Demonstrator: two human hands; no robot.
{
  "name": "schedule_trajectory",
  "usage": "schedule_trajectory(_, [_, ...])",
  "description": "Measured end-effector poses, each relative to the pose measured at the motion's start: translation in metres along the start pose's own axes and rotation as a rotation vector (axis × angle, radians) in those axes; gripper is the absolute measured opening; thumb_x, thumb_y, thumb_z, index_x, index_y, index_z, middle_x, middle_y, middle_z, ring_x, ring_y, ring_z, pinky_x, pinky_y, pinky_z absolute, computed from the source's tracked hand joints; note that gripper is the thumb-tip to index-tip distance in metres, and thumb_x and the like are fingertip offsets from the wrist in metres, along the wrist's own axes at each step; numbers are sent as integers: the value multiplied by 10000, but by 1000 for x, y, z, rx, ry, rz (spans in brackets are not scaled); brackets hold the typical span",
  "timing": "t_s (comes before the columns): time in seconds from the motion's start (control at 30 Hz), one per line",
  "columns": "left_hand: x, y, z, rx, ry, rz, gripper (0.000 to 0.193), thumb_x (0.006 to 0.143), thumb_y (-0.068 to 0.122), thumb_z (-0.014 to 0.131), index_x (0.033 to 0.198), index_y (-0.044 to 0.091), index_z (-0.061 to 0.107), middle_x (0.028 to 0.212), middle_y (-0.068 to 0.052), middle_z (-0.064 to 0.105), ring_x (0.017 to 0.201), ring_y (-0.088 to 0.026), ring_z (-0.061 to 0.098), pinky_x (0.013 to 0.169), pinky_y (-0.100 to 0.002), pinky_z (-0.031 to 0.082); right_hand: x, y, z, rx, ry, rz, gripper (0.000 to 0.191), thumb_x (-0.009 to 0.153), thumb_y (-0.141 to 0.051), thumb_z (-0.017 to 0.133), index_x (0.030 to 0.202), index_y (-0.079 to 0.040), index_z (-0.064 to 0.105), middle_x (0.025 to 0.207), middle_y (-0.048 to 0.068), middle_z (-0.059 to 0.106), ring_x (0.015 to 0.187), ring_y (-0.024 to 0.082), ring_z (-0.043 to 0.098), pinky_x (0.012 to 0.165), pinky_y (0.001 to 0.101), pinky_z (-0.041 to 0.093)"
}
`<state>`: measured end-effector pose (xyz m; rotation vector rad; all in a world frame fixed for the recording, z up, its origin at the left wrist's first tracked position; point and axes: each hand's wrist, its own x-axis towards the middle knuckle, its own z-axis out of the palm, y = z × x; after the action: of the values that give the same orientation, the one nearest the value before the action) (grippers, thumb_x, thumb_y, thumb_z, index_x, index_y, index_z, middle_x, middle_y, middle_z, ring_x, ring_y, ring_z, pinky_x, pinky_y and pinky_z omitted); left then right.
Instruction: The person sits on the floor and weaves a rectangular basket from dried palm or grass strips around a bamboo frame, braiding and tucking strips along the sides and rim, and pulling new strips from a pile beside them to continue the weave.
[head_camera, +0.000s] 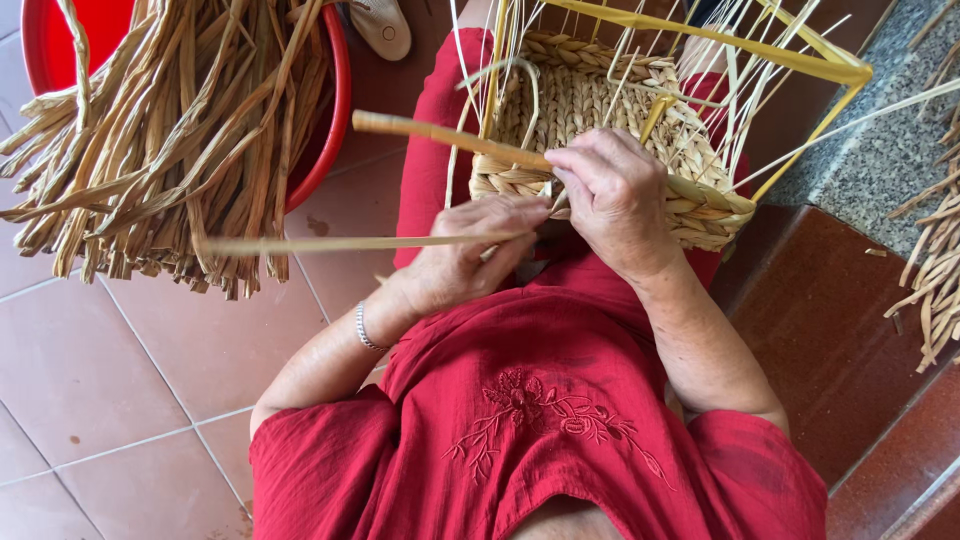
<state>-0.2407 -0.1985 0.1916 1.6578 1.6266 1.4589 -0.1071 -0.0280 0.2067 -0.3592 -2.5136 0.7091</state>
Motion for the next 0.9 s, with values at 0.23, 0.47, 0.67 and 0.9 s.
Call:
schedule_trajectory(0.23, [9,-34,-46,891,109,-39,301,835,260,771,1088,121,689,1047,-78,676,1046,-262,603,947,-453,385,-6,4,3,14,-14,25,125,935,-64,824,975,-47,707,906,77,695,828,233,677,725,355,566])
schedule_trajectory(0.47, [8,-55,-56,424,-81,-417,155,992,301,789,974,154,742,880,11,659,876,-219,594,844,-418,414,-8,15,25,-42,135,100,202,952,-65,845,875,-53,659,772,40,663,688,170,639,625,341,515])
schedule_trajectory(0.67, [-3,-13,-47,786,223,7,228,869,193,779,1031,116,639,1029,-86,604,976,-298,570,910,-444,426,-2,22,37,-110,218,62,260,925,-29,886,1044,15,658,871,104,661,712,137,634,582,251,534])
schedule_trajectory(0.9, [-27,-10,-17,627,-251,-189,84,948,98,668,995,105,598,973,-57,595,993,-265,604,982,-426,508,7,4,26,-83,49,-117,234,973,121,736,1133,-48,714,1093,74,703,1024,198,710,853,314,655])
